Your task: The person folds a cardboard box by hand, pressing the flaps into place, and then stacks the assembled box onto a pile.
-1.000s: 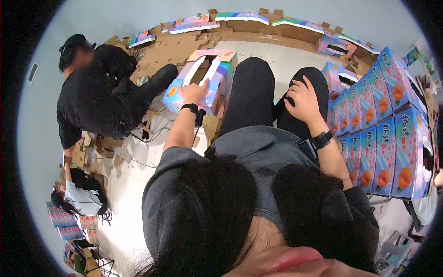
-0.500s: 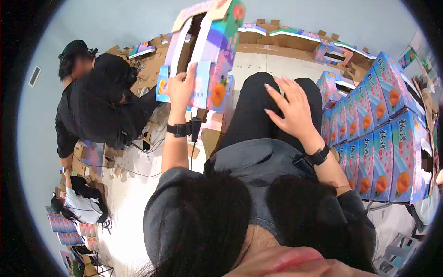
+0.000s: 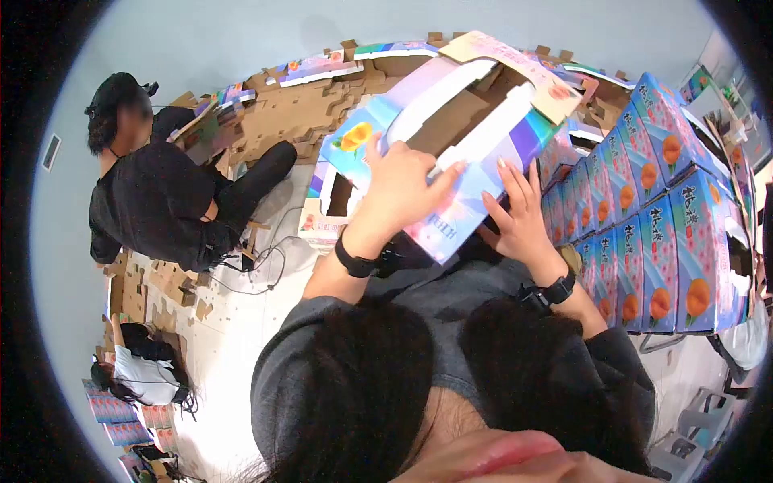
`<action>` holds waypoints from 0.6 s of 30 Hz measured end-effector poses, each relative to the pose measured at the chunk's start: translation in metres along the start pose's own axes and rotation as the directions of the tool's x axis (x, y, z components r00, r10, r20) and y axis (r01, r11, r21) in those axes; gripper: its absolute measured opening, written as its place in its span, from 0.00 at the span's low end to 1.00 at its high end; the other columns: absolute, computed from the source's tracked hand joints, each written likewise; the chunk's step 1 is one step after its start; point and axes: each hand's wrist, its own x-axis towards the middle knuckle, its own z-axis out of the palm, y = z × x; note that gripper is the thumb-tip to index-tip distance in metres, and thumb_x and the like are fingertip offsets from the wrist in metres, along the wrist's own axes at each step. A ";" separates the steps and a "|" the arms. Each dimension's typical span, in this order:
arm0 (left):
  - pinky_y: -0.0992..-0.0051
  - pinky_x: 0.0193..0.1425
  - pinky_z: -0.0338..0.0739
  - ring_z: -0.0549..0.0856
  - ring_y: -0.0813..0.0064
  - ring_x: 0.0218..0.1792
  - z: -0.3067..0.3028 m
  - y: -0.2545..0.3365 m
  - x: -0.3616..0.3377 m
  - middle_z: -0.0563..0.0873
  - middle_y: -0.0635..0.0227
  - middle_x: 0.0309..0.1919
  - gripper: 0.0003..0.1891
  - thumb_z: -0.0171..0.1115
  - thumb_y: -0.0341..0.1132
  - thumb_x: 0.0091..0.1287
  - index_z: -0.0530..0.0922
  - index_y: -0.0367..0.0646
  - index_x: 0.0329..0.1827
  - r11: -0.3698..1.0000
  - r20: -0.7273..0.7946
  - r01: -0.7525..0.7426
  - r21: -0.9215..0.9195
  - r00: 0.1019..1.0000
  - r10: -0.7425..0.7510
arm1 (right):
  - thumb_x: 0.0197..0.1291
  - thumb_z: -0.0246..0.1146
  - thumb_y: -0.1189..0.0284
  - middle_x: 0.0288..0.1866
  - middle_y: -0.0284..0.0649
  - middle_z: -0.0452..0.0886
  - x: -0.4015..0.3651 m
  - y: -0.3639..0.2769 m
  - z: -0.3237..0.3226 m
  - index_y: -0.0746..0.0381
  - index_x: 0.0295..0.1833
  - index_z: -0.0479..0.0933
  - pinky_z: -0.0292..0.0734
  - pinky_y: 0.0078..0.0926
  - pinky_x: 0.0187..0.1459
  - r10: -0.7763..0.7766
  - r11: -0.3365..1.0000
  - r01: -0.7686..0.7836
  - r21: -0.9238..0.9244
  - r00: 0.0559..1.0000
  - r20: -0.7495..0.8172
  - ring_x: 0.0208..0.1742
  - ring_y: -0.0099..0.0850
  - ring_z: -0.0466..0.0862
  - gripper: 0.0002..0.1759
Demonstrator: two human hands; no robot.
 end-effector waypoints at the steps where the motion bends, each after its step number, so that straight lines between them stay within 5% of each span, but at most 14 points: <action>1: 0.42 0.71 0.47 0.82 0.57 0.44 0.002 0.006 -0.001 0.85 0.58 0.26 0.25 0.55 0.53 0.69 0.85 0.40 0.27 0.997 0.005 -0.046 0.067 0.999 0.046 | 0.48 0.73 0.65 0.74 0.48 0.61 -0.008 0.002 -0.004 0.46 0.64 0.71 0.53 0.67 0.72 0.011 1.000 -0.011 0.016 1.000 0.019 0.75 0.51 0.61 0.35; 4: 0.38 0.71 0.47 0.82 0.55 0.39 0.010 0.014 -0.004 0.83 0.56 0.23 0.28 0.56 0.57 0.68 0.85 0.37 0.27 0.993 -0.035 -0.109 0.041 0.993 0.111 | 0.48 0.73 0.64 0.75 0.48 0.61 -0.018 0.009 -0.013 0.46 0.66 0.68 0.53 0.65 0.73 0.063 0.998 -0.064 0.009 0.998 0.010 0.76 0.50 0.60 0.37; 7: 0.41 0.74 0.43 0.82 0.60 0.49 0.002 0.022 -0.012 0.85 0.61 0.32 0.24 0.59 0.56 0.66 0.85 0.42 0.38 0.983 0.112 -0.081 0.166 0.992 0.063 | 0.47 0.73 0.64 0.76 0.48 0.60 -0.022 0.015 -0.013 0.46 0.67 0.67 0.54 0.62 0.73 0.066 0.998 -0.066 0.000 0.997 0.039 0.76 0.50 0.59 0.39; 10: 0.43 0.75 0.44 0.80 0.62 0.53 -0.013 0.019 -0.021 0.84 0.64 0.40 0.21 0.66 0.53 0.61 0.84 0.43 0.43 0.977 0.004 -0.192 0.097 0.981 0.193 | 0.45 0.74 0.65 0.76 0.48 0.60 -0.024 0.020 -0.016 0.48 0.67 0.68 0.55 0.59 0.73 0.078 0.997 -0.079 0.022 0.996 0.044 0.76 0.51 0.59 0.40; 13: 0.44 0.75 0.45 0.78 0.64 0.57 -0.036 0.015 -0.020 0.83 0.65 0.44 0.20 0.70 0.49 0.57 0.84 0.45 0.45 0.988 -0.153 -0.152 0.023 0.976 0.153 | 0.42 0.75 0.68 0.76 0.48 0.61 -0.025 0.026 -0.022 0.49 0.66 0.69 0.58 0.54 0.72 0.108 0.994 -0.109 0.024 0.993 0.041 0.76 0.51 0.59 0.41; 17: 0.63 0.68 0.66 0.81 0.65 0.54 -0.045 -0.038 -0.012 0.83 0.63 0.51 0.23 0.70 0.48 0.60 0.81 0.44 0.54 1.000 -0.273 0.014 0.010 0.962 -0.010 | 0.33 0.77 0.74 0.77 0.47 0.60 -0.036 0.037 -0.029 0.48 0.66 0.68 0.62 0.49 0.71 0.155 0.987 -0.157 0.030 0.987 0.045 0.76 0.51 0.60 0.47; 18: 0.65 0.69 0.66 0.80 0.64 0.56 -0.035 -0.064 -0.010 0.82 0.61 0.53 0.26 0.68 0.50 0.61 0.80 0.42 0.56 0.988 -0.225 0.088 -0.127 0.968 -0.115 | 0.32 0.77 0.74 0.78 0.46 0.60 -0.039 0.040 -0.029 0.47 0.66 0.68 0.62 0.48 0.71 0.163 0.986 -0.164 0.032 0.986 0.038 0.76 0.51 0.60 0.48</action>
